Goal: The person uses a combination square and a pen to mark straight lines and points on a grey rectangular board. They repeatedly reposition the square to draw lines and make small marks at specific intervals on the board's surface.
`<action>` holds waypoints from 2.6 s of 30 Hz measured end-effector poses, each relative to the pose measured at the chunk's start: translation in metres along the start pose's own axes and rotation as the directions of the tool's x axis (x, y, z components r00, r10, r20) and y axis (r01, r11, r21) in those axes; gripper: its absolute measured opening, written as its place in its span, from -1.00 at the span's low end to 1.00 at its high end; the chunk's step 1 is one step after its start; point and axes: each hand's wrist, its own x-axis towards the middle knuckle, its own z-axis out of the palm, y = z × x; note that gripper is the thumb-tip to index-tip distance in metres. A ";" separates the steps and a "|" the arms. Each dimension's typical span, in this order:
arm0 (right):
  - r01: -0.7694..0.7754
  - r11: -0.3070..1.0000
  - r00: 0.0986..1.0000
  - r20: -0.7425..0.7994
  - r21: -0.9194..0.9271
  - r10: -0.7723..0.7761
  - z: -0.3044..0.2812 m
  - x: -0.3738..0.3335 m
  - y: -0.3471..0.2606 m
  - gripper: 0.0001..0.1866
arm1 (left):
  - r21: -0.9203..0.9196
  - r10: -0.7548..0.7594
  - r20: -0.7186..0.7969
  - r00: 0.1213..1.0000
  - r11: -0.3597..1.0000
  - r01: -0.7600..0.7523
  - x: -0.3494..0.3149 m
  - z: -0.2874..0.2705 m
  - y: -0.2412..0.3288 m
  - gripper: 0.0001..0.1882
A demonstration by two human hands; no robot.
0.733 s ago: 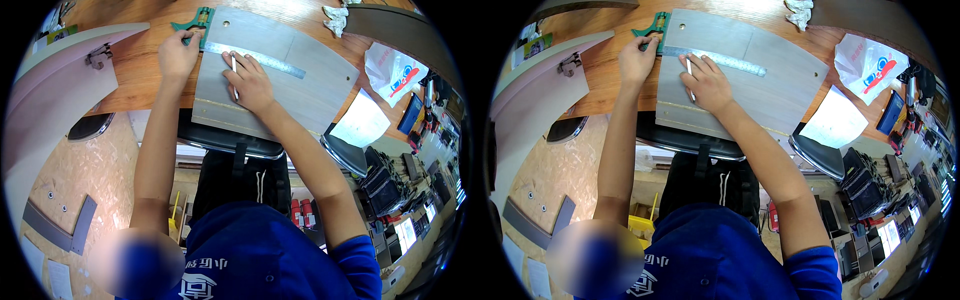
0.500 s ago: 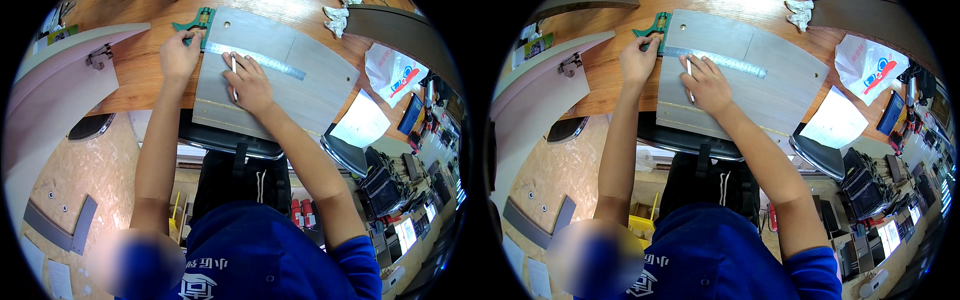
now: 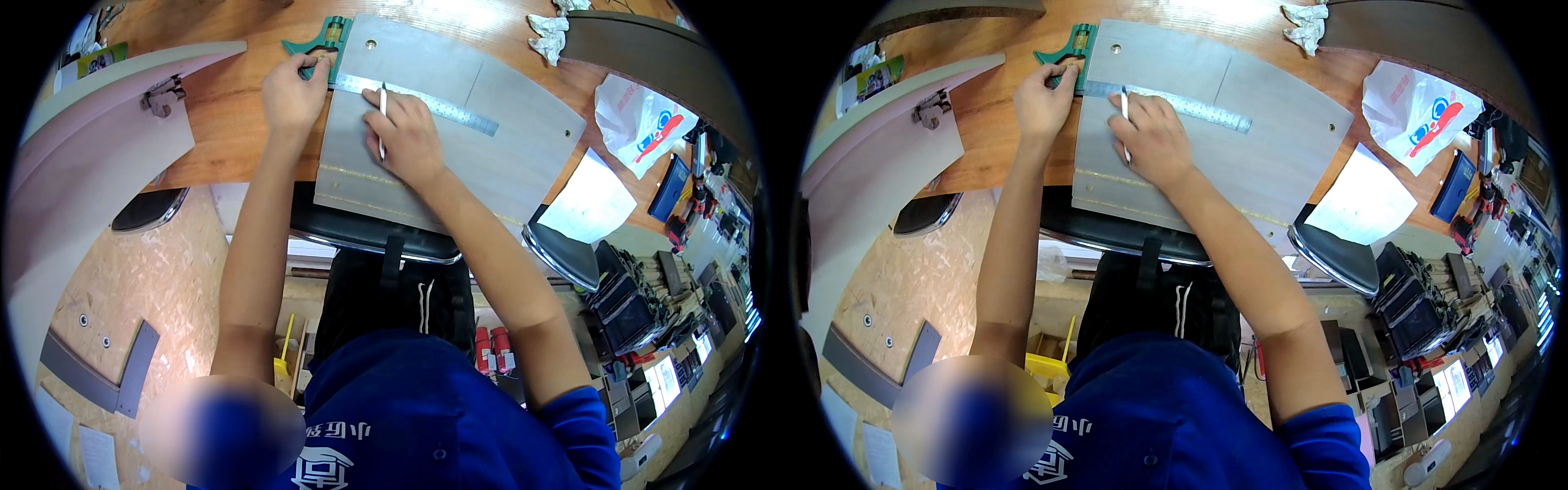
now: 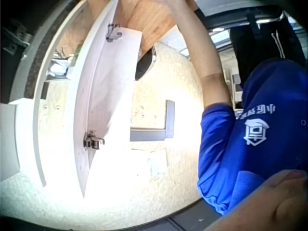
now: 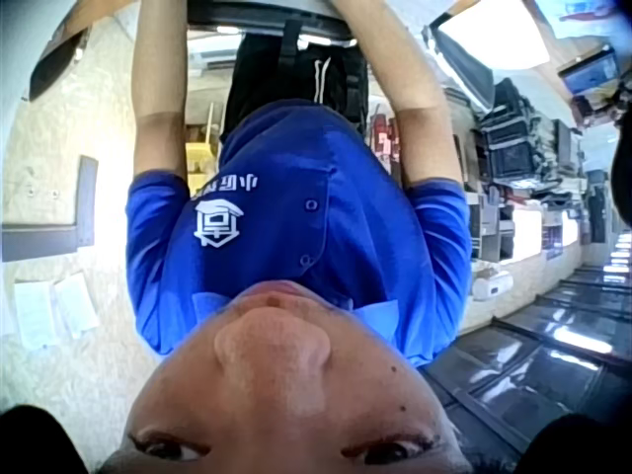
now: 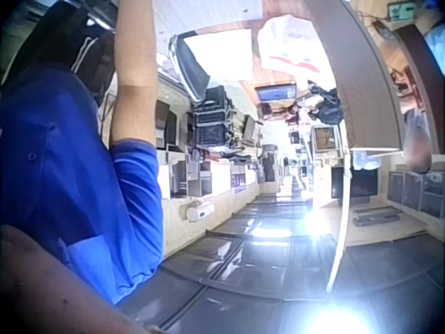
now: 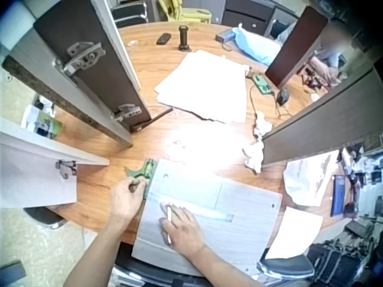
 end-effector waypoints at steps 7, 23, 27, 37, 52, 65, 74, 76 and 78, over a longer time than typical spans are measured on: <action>-0.083 0.996 0.952 -0.296 -0.028 0.071 0.033 0.040 0.010 -0.70 | -0.013 -0.005 0.012 1.000 1.000 0.005 -0.001 0.000 -0.001 -0.65; -0.165 0.985 0.909 -0.397 -0.053 0.131 0.048 0.042 0.003 -0.72 | 0.010 -0.023 0.013 1.000 1.000 0.023 -0.003 -0.002 0.004 -0.63; -0.179 0.983 0.903 -0.405 -0.045 0.145 0.048 0.042 0.002 -0.72 | 0.022 -0.020 0.002 1.000 1.000 0.020 -0.001 0.001 0.001 -0.63; -0.206 0.978 0.917 -0.358 -0.042 0.178 0.047 0.039 0.002 -0.70 | 0.001 -0.015 0.045 0.999 1.000 0.015 0.002 0.000 -0.003 -0.58; -0.218 0.975 0.912 -0.361 -0.030 0.193 0.049 0.039 0.003 -0.71 | 0.079 -0.001 0.057 0.998 0.997 -0.003 0.003 -0.004 0.000 -0.57; -0.190 0.981 0.899 -0.409 -0.043 0.156 0.050 0.041 0.004 -0.67 | 0.030 0.010 0.066 0.998 0.999 -0.012 0.002 -0.005 0.002 -0.59; -0.209 0.977 0.909 -0.374 -0.033 0.182 0.049 0.040 0.004 -0.69 | 0.048 0.012 0.044 0.999 0.999 -0.014 0.002 0.000 -0.002 -0.59; -0.201 0.979 0.906 -0.385 -0.028 0.175 0.049 0.040 0.003 -0.67 | 0.043 0.008 0.049 0.999 0.999 -0.011 0.002 -0.002 0.000 -0.60; -0.205 0.978 0.908 -0.379 -0.031 0.178 0.049 0.040 0.003 -0.67 | 0.015 0.017 0.050 0.999 1.000 -0.018 0.000 -0.004 0.003 -0.61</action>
